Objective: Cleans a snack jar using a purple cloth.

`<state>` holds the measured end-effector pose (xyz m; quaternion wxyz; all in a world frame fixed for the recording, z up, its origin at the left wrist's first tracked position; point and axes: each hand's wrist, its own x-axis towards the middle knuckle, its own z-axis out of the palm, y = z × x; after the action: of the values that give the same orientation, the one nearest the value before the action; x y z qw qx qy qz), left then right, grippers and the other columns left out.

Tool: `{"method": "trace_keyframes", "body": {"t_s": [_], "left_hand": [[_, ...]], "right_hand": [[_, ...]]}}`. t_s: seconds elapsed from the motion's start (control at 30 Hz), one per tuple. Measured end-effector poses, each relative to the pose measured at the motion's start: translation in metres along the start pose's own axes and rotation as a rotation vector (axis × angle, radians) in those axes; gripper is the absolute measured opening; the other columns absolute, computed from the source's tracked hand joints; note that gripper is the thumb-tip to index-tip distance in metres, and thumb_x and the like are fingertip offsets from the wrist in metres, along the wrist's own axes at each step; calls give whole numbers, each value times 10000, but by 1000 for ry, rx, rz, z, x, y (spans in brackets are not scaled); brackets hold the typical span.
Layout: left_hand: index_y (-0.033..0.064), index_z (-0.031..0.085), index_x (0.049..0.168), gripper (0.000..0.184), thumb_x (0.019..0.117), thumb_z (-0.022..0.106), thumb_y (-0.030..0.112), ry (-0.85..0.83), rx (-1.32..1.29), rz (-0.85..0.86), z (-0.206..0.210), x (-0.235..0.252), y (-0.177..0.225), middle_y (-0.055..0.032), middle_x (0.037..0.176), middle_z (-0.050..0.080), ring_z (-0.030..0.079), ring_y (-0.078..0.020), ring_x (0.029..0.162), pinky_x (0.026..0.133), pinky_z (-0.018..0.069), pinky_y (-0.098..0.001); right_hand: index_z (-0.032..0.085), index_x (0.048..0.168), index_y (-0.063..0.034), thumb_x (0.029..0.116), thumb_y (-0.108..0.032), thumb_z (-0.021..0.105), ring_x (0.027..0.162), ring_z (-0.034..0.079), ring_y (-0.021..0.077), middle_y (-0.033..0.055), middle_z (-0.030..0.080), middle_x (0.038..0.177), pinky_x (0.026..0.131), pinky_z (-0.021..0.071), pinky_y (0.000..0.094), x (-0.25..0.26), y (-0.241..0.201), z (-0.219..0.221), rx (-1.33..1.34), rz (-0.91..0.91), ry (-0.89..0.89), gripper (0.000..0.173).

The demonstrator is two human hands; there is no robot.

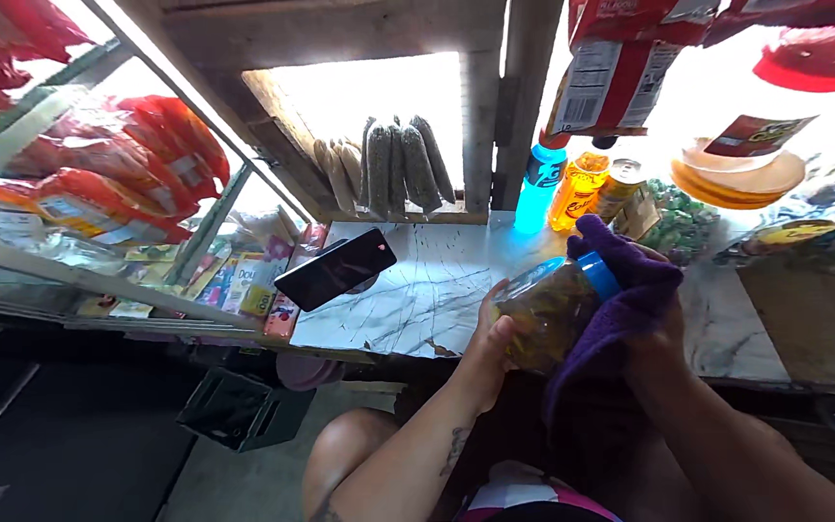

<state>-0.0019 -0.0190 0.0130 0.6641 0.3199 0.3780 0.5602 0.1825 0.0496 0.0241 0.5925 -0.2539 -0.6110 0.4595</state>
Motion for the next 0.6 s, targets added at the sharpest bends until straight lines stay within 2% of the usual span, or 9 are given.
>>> {"method": "trace_keyframes", "body": {"t_s": [0.07, 0.17, 0.27, 0.33, 0.4, 0.47, 0.53, 0.6], "left_hand": [[63, 179, 1494, 1195, 701, 702, 787, -35, -85, 29, -1, -1, -1, -9, 1125, 684, 710, -111, 962, 793, 615, -291], [59, 230, 1449, 1094, 739, 717, 734, -53, -96, 103, -5, -2, -5, 12, 1114, 689, 706, -94, 980, 839, 611, -303], [34, 204, 1510, 1115, 773, 716, 694, -18, 116, 342, -7, 0, -15, 38, 1264, 637, 648, -29, 1110, 952, 564, -266], [55, 157, 1544, 1114, 797, 764, 615, -45, 325, 593, -10, 7, -18, 22, 1421, 540, 578, -34, 1245, 1050, 519, -265], [159, 174, 1571, 1121, 755, 838, 548, -19, 502, 764, -11, 11, -19, 28, 1503, 463, 530, -57, 1313, 1095, 488, -280], [275, 186, 1573, 1129, 714, 869, 540, 21, 681, 858, -13, 13, -16, 25, 1582, 369, 462, -85, 1387, 1138, 443, -301], [350, 203, 1562, 1145, 669, 897, 522, 54, 796, 916, -13, 14, -15, -22, 1621, 304, 392, -176, 1451, 1172, 400, -372], [398, 218, 1547, 1138, 647, 905, 505, 84, 879, 950, -12, 14, -16, -34, 1629, 276, 355, -219, 1472, 1182, 374, -413]], "right_hand": [[550, 1375, -305, 816, -390, 800, 1291, 557, 105, -92, 574, 1410, 1061, 510, 331, 2, 8, -4, -50, -91, -43, 618], [538, 1388, -316, 828, -451, 776, 1327, 507, 67, -119, 526, 1442, 1088, 476, 293, 5, 7, -6, -139, -141, -80, 623], [524, 1400, -274, 855, -417, 762, 1317, 500, 36, -115, 526, 1434, 1084, 470, 275, 7, 5, -9, -143, -100, -116, 612], [511, 1409, -249, 903, -357, 722, 1232, 543, -38, -164, 579, 1361, 1031, 497, 227, 4, 7, -10, -86, -27, -119, 558], [503, 1381, -158, 943, -330, 666, 1117, 595, -71, -161, 652, 1221, 966, 526, 203, 2, 5, -10, -47, 86, -113, 498], [535, 1270, -50, 964, -299, 617, 974, 610, -101, -146, 665, 1029, 887, 534, 171, 2, -2, -8, -55, 237, -75, 403], [565, 1172, -72, 978, -305, 590, 871, 607, -104, -154, 644, 908, 820, 531, 157, 5, -9, -7, -46, 376, -52, 304], [578, 1129, -111, 975, -314, 576, 805, 620, -80, -148, 643, 847, 765, 545, 167, 10, -16, -6, -20, 498, -38, 255]]}}
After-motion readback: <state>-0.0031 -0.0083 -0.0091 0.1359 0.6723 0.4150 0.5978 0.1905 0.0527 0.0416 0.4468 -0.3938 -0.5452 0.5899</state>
